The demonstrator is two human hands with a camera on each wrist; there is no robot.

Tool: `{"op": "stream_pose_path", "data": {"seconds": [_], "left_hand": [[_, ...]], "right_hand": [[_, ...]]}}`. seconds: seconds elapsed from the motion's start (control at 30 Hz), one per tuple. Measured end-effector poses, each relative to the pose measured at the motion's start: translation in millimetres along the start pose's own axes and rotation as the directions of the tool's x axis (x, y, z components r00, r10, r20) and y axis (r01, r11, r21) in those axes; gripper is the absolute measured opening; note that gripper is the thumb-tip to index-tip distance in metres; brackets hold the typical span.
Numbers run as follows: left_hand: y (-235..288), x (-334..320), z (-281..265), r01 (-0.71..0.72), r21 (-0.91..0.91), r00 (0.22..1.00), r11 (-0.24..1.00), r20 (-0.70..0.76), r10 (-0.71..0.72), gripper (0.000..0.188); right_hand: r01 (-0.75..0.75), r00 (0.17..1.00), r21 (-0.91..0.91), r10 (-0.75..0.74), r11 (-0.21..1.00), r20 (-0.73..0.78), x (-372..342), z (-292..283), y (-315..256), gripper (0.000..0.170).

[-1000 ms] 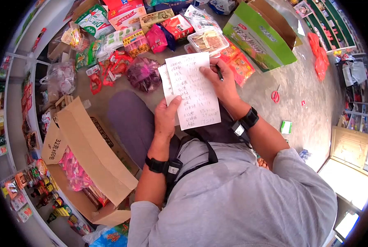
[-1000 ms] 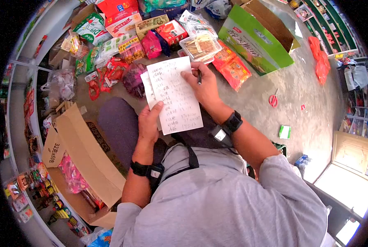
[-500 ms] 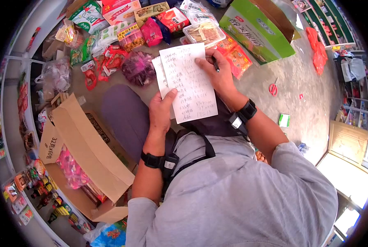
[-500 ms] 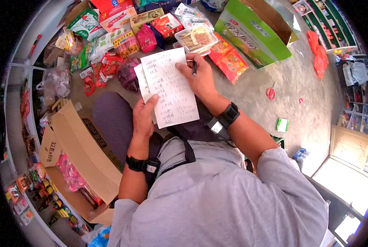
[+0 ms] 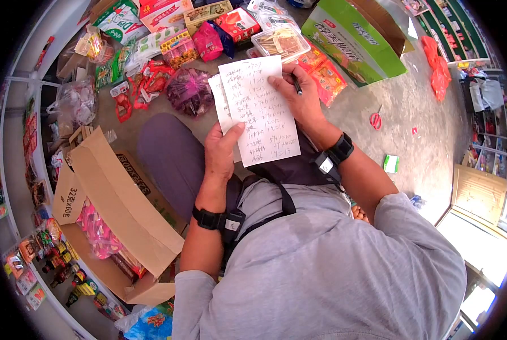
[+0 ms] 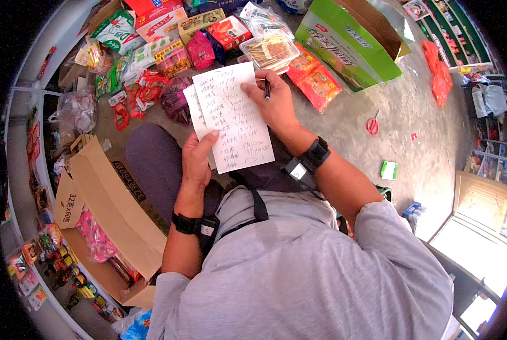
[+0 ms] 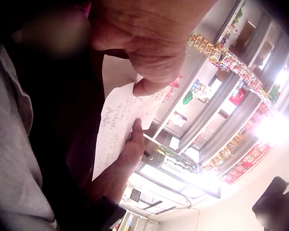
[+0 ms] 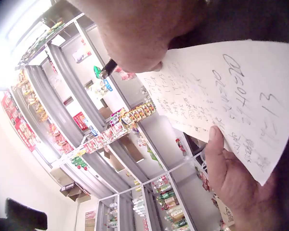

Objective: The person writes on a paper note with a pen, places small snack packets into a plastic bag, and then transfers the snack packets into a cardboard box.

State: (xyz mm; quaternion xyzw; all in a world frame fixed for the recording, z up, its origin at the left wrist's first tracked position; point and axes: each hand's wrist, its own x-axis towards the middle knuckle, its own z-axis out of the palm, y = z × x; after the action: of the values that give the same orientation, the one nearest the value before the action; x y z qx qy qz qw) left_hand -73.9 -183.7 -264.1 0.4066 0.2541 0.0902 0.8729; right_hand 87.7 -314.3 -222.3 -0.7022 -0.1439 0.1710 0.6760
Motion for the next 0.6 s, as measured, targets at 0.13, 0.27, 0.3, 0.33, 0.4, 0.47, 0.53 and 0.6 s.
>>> {"op": "stream_pose_path", "data": {"seconds": [0.13,0.27,0.3,0.33,0.4,0.47,0.53,0.6], "left_hand": [[-2.0,1.4,-1.6,0.002,0.005,1.000,1.000,-0.001,-0.002,0.029],[-2.8,2.4,-3.1,-0.004,0.027,1.000,1.000,0.007,0.003,0.029],[-3.2,2.7,-3.6,-0.006,0.027,1.000,1.000,0.012,0.005,0.029],[-3.2,2.9,-3.6,-0.008,0.026,1.000,1.000,0.016,0.007,0.030],[-2.0,3.2,-0.5,-0.001,0.009,1.000,1.000,-0.006,0.001,0.030],[0.7,2.9,3.4,0.000,0.001,1.000,1.000,-0.021,0.000,0.031],[3.2,1.8,5.8,-0.005,0.004,1.000,1.000,-0.027,0.005,0.031],[3.6,1.6,5.9,0.005,0.000,1.000,1.000,-0.029,-0.005,0.032]], "right_hand": [[-0.026,1.000,0.037,0.026,0.999,0.007,-0.2,0.0,-1.4,0.022],[-0.026,1.000,0.017,0.026,1.000,0.006,0.3,-0.6,-0.9,0.021],[-0.022,1.000,0.010,0.022,1.000,0.005,0.4,-0.5,-1.4,0.021],[-0.024,1.000,0.025,0.023,0.999,0.015,0.4,-0.5,-2.1,0.021],[-0.029,0.999,0.054,0.027,0.998,0.035,0.8,-1.2,-4.0,0.021],[-0.044,0.998,0.083,0.040,0.996,0.054,0.7,-1.9,-4.6,0.022],[-0.051,0.997,0.090,0.045,0.995,0.066,-0.1,-2.1,-3.9,0.023],[-0.050,0.996,0.077,0.044,0.996,0.074,-0.2,-2.4,-2.5,0.024]]}}
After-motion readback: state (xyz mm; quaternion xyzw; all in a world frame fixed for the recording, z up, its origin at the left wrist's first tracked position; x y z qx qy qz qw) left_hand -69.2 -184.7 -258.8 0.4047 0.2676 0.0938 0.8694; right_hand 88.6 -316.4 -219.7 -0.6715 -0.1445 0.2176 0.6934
